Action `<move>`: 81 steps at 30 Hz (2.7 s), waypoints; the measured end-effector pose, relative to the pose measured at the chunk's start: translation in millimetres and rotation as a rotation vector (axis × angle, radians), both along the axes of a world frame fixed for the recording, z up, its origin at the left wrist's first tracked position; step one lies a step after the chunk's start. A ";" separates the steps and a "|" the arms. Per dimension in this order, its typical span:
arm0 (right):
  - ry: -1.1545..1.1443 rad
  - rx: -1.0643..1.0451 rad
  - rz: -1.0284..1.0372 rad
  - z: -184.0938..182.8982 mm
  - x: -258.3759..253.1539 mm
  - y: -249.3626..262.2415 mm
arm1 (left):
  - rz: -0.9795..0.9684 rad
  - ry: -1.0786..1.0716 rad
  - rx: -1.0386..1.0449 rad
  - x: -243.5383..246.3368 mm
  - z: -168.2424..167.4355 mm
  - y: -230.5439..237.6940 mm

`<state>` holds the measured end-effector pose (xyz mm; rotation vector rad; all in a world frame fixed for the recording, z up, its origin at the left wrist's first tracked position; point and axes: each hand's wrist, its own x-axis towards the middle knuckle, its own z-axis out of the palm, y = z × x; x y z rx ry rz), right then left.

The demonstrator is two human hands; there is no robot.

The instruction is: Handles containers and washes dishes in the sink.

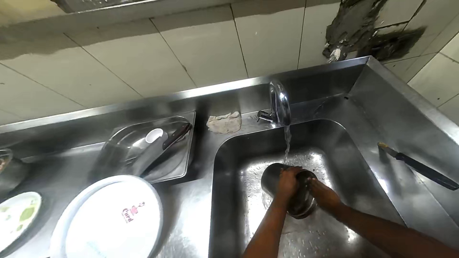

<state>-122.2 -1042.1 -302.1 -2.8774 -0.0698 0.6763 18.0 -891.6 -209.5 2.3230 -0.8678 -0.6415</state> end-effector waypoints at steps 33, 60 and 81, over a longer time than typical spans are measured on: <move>0.242 0.492 -0.432 57.2 -14.1 101.1 | 0.049 0.047 0.071 -7.4 2.3 -18.1; -0.407 0.209 -0.135 -4.4 -50.7 23.1 | 0.094 -0.058 -0.160 -16.4 -16.8 -7.2; -0.182 0.471 -0.234 5.0 -56.7 83.3 | -0.010 0.027 0.032 -16.8 -5.9 1.5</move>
